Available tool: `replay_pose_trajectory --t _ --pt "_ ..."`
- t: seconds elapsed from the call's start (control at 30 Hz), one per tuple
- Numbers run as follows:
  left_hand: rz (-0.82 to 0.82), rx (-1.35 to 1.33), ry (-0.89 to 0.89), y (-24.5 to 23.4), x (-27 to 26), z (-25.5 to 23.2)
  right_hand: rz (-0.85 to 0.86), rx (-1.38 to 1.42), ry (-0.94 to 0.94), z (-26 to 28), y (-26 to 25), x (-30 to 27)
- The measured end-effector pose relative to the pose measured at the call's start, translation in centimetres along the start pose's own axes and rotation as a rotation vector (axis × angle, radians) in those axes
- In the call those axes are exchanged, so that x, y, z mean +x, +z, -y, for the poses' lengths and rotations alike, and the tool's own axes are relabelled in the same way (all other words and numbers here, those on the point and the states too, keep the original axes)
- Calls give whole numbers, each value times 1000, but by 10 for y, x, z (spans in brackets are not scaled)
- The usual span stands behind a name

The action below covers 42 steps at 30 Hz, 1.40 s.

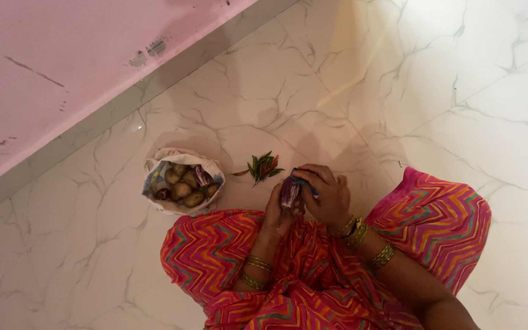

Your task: The person sits on the floor and peels potatoes and eggplants using a small knife. They handle the vegetables one at a time, placing the peeled items into a cloth bag beside them.

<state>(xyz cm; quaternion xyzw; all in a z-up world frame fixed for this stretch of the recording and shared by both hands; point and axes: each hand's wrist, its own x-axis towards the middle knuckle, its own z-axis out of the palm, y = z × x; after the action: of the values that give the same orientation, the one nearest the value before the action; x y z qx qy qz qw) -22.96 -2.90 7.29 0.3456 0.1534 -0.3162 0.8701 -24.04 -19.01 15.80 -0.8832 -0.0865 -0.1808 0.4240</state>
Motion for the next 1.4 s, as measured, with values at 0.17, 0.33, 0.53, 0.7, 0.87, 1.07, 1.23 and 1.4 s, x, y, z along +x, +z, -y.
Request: replay_pose_trajectory --t 0.17,0.33,0.53,0.7,0.87,1.07,1.23,1.4 --pt "16 -49 37 1 12 5 2 21 -321 1 -5 0" --pt "-21 -77 -26 -6 21 12 73 -63 -464 -3 5 -9" --pt "-31 -7 -39 -38 40 32 111 -10 -271 -22 -1 3" --pt "35 28 -11 -35 37 34 105 44 -172 -30 0 0" --pt "-88 -102 -60 -15 29 19 217 -54 -523 -23 12 -15" --pt "-150 135 -44 -12 31 26 130 -88 -288 -28 2 -4" --pt "-5 92 56 -12 27 22 153 58 -104 -24 -2 2" --pt "-134 6 -38 -5 22 15 165 40 -169 -23 2 -3"
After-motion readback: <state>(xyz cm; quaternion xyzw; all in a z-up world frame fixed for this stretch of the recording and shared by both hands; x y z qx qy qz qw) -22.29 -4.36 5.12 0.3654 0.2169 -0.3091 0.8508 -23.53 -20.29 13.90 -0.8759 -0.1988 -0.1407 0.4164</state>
